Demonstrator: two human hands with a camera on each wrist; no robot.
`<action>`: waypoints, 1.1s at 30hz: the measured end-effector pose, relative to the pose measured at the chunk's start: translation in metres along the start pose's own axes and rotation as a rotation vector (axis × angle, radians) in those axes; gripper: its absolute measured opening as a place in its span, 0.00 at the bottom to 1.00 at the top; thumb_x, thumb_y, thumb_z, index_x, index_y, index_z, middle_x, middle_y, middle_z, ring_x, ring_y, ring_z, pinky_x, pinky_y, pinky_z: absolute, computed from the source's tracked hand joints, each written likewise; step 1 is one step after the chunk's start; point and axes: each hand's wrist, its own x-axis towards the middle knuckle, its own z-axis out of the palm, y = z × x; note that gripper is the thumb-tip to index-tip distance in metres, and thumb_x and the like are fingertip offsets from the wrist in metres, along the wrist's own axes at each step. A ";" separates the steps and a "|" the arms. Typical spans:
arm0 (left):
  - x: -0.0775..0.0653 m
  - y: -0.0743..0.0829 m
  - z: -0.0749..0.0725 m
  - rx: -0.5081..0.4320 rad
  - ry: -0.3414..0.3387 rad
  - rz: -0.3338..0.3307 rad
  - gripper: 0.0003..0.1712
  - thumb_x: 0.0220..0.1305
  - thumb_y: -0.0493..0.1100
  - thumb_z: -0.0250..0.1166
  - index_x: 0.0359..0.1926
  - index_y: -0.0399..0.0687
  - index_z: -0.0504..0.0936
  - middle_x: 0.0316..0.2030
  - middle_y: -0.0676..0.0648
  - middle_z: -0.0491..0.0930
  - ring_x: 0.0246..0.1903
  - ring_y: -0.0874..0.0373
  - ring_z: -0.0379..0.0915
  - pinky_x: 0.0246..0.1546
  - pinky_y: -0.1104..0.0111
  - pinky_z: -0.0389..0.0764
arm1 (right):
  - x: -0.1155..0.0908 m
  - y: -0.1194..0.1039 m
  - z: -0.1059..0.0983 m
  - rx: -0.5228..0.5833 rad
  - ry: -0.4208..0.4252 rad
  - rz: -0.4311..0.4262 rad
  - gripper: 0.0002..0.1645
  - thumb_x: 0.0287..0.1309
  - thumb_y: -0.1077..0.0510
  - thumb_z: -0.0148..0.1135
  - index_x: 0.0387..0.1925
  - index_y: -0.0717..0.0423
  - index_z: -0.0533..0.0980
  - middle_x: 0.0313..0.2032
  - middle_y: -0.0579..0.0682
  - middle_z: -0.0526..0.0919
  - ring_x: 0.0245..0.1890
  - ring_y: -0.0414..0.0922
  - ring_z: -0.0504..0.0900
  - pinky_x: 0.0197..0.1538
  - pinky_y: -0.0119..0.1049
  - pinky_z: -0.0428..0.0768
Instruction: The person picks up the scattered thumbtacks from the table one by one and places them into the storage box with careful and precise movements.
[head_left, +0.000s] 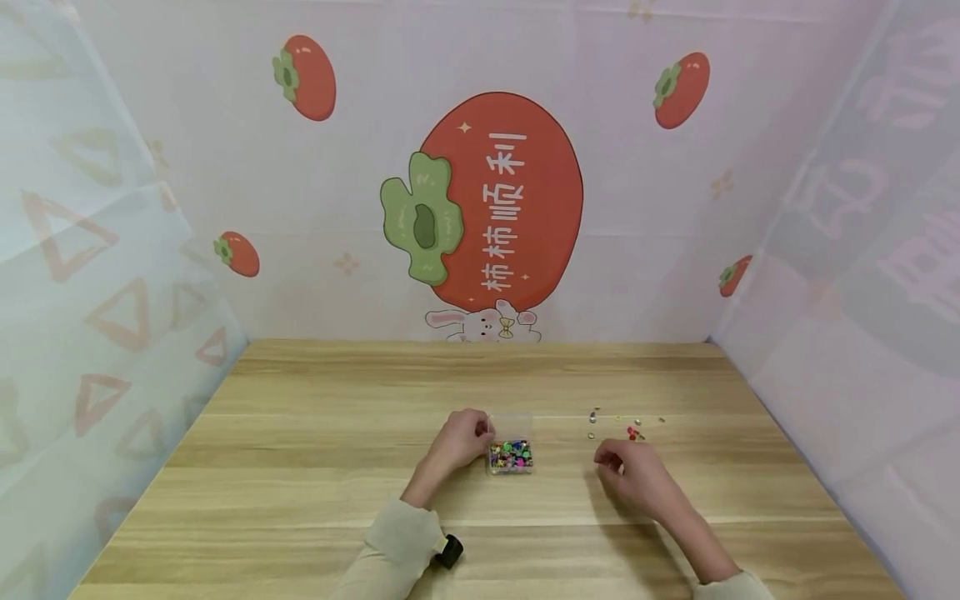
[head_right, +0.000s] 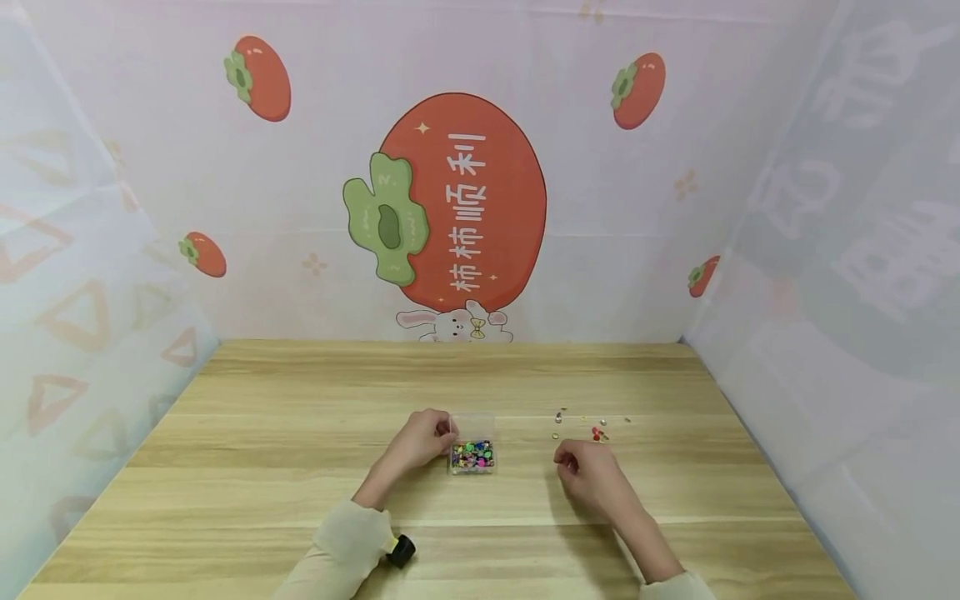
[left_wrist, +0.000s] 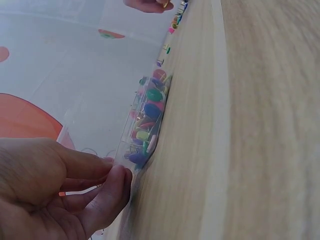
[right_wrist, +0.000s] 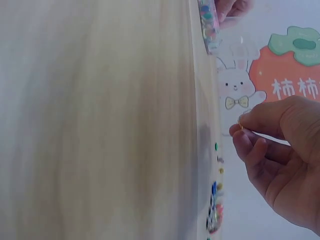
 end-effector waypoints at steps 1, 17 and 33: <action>0.000 0.000 0.000 0.001 0.000 -0.002 0.07 0.65 0.34 0.63 0.29 0.42 0.82 0.23 0.51 0.77 0.22 0.63 0.69 0.23 0.74 0.70 | 0.001 -0.001 0.001 0.011 0.000 -0.002 0.07 0.52 0.69 0.67 0.29 0.54 0.82 0.25 0.39 0.81 0.27 0.29 0.74 0.31 0.27 0.76; 0.000 0.003 0.001 0.004 0.013 0.001 0.06 0.64 0.32 0.64 0.28 0.42 0.81 0.22 0.50 0.77 0.22 0.62 0.69 0.23 0.74 0.70 | 0.029 -0.028 0.015 0.049 0.001 -0.052 0.06 0.53 0.69 0.67 0.30 0.55 0.82 0.25 0.41 0.82 0.27 0.31 0.75 0.31 0.26 0.76; -0.002 0.004 0.001 -0.001 0.007 0.004 0.06 0.64 0.32 0.63 0.29 0.40 0.82 0.22 0.50 0.78 0.21 0.62 0.70 0.23 0.73 0.71 | 0.057 -0.056 0.043 0.114 -0.037 -0.095 0.06 0.53 0.69 0.67 0.31 0.56 0.83 0.27 0.44 0.84 0.28 0.34 0.78 0.33 0.27 0.77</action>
